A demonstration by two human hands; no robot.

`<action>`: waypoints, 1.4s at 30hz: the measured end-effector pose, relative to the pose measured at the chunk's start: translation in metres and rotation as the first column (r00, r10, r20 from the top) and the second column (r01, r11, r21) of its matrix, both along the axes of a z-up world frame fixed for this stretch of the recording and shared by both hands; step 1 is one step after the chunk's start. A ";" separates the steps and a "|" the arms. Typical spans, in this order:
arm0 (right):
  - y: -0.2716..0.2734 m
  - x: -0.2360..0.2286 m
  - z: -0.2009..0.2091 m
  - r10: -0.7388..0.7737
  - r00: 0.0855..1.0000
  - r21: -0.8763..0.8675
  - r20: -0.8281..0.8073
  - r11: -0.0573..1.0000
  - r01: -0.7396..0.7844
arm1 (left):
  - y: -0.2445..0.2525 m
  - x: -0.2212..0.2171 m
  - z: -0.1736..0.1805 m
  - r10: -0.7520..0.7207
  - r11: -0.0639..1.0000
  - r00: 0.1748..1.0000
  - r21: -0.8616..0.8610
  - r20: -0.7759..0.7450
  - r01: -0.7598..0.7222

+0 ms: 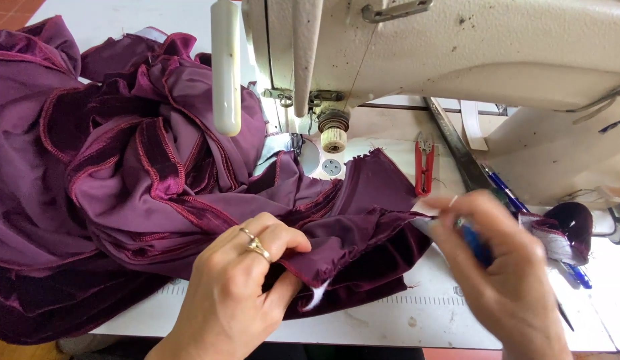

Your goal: Using a seam ripper to carefully remove overlock stitches from a purple velvet garment at a sewing workstation.

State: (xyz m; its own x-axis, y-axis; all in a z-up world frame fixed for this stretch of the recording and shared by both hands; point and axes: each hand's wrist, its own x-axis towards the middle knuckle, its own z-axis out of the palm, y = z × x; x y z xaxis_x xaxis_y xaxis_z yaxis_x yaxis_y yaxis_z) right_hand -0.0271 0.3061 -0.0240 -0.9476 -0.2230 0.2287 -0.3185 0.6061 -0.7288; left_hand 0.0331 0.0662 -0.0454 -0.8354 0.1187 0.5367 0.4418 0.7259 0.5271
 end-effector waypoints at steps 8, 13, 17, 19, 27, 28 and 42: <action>-0.040 0.008 -0.020 0.344 0.926 -0.061 0.157 0.939 -0.338 | 0.003 0.003 0.017 0.029 0.999 0.998 0.043 -0.051 -0.027; -0.042 -0.002 -0.014 0.244 0.947 -0.054 0.207 0.970 -0.238 | 0.001 0.000 0.018 -0.084 0.977 0.996 0.197 0.007 0.081; -0.037 -0.005 -0.011 0.226 0.948 -0.020 0.226 0.974 -0.227 | 0.003 -0.002 0.021 -0.132 0.958 0.985 0.269 0.110 0.098; -0.035 -0.007 -0.012 0.181 0.952 0.012 0.246 0.982 -0.189 | 0.007 -0.003 0.022 -0.157 0.950 0.978 0.293 0.136 0.111; -0.028 -0.012 -0.006 0.254 0.967 0.023 0.004 0.967 -0.255 | 0.015 -0.015 0.011 0.023 0.997 0.999 0.072 0.046 -0.027; -0.026 -0.012 -0.004 0.253 0.967 0.023 0.001 0.967 -0.253 | 0.015 -0.016 0.013 0.022 0.997 0.999 0.072 0.043 -0.025; -0.023 -0.016 -0.021 0.380 0.912 -0.207 0.157 0.915 -0.346 | 0.012 -0.009 0.009 -0.003 0.938 0.978 0.339 0.211 -0.070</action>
